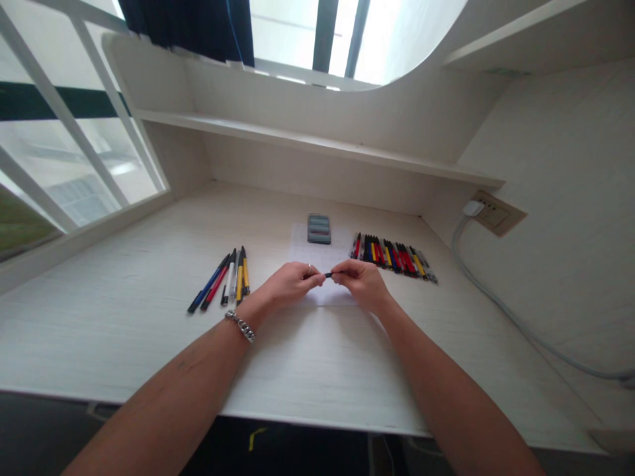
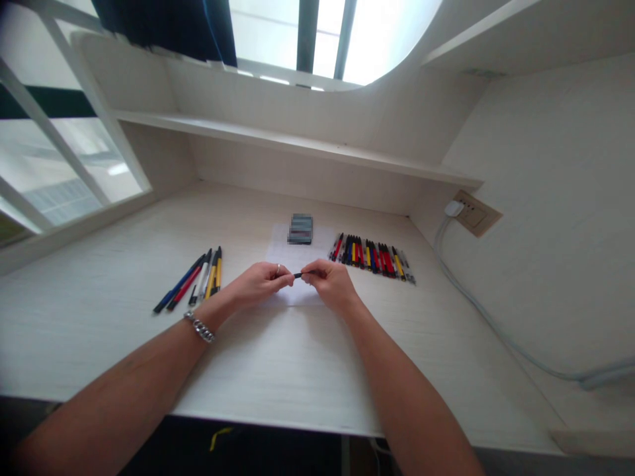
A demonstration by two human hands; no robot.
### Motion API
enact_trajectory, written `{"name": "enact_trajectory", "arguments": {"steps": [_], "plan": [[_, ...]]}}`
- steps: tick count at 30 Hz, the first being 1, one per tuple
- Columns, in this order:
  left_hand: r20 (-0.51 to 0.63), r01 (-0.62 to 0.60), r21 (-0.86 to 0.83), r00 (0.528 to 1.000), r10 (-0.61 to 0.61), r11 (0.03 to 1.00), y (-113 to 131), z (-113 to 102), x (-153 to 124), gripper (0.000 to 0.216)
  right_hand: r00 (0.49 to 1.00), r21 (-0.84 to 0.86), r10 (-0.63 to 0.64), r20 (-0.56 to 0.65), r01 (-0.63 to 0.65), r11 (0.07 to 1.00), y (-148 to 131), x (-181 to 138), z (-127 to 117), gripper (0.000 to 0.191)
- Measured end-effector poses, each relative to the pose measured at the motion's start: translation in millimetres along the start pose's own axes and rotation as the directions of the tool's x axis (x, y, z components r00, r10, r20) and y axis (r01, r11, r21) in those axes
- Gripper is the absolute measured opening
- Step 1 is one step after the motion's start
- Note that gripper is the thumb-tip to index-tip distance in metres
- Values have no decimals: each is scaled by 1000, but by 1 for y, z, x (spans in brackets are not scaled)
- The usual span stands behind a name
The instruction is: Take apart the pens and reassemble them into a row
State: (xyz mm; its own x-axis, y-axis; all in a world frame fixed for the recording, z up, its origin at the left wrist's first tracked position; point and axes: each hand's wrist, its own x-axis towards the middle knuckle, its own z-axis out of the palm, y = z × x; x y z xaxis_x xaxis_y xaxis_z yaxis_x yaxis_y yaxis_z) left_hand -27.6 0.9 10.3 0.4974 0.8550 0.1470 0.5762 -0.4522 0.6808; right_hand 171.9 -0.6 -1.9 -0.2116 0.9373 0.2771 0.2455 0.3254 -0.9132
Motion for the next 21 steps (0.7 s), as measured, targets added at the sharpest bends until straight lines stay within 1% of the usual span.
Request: {"name": "enact_trajectory", "arguments": {"steps": [5,12,16,21], "plan": [[-11,-32,82,999,33,996,-4,3,-1,35,999,2,34,13,-34,999,4,1,-6,19],[-58,9,86,998,-4,996,-8,3,-1,35,996,55,80,25,-82,995,10,3,-12,28],[-77,20,97,997,-13,995,-7,3,-3,35,996,62,89,18,-90,994,9,3,-12,28],[-73,1,87,997,5,996,-5,3,-3,31,995,36,91,39,-92,995,7,2,-11,27]]}}
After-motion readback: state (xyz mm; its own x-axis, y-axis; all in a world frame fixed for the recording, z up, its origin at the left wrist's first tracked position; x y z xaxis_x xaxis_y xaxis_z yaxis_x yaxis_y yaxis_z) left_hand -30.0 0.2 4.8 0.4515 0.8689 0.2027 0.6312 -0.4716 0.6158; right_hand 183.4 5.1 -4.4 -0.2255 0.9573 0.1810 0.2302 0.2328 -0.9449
